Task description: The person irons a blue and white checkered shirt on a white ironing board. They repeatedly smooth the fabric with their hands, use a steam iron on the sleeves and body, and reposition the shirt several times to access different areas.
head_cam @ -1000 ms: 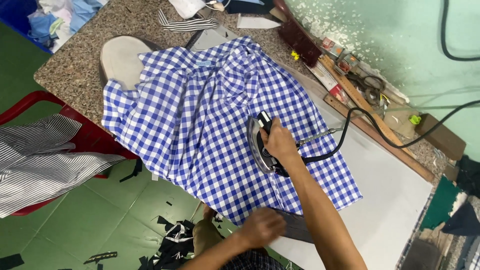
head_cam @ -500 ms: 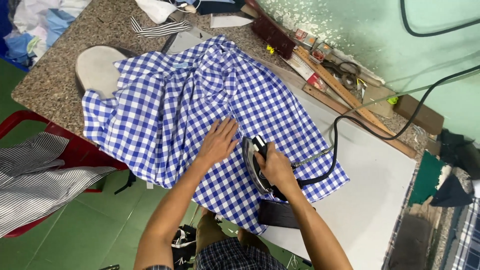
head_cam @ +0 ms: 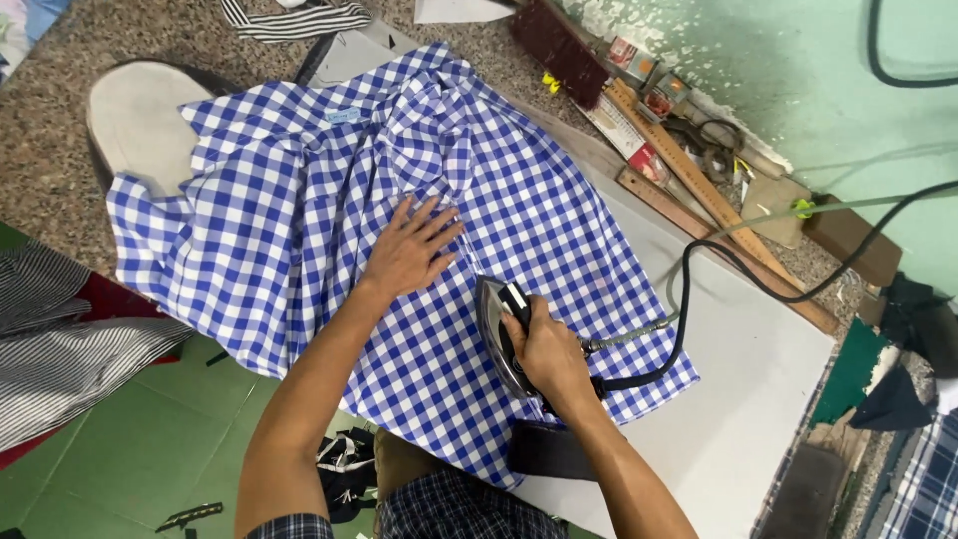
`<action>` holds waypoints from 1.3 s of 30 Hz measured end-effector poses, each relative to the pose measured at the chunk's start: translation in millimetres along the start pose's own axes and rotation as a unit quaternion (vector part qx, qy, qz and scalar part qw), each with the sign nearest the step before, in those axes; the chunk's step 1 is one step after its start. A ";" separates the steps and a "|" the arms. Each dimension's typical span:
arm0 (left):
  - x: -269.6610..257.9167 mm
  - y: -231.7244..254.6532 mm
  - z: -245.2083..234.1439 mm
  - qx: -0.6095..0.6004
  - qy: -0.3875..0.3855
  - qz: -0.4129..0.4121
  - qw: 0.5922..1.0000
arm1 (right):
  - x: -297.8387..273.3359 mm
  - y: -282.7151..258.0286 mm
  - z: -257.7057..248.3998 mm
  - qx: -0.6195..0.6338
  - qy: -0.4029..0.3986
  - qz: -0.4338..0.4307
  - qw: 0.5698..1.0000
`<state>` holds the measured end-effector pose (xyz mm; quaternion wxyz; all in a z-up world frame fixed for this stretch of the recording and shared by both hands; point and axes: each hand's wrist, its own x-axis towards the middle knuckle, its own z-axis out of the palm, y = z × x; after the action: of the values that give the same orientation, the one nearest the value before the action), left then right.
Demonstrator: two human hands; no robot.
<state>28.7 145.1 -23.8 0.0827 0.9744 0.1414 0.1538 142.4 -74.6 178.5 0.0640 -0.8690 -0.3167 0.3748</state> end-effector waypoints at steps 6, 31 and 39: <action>3.0 -4.7 -8.5 -0.028 0.044 -0.024 0.998 | 43.1 -35.4 -6.6 -0.059 0.018 -0.026 0.998; -114.9 327.3 -2.0 -0.123 -0.084 0.191 0.970 | 88.4 -34.3 1.9 0.015 0.080 -0.133 0.988; -107.7 305.4 -23.9 -0.241 -0.123 0.159 0.949 | 97.4 -30.5 10.4 0.017 0.117 -0.163 0.979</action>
<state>-0.9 -173.5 31.4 0.3064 0.9466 -0.0680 0.0738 170.4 6.5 122.3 0.1759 -0.8423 -0.4382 0.2600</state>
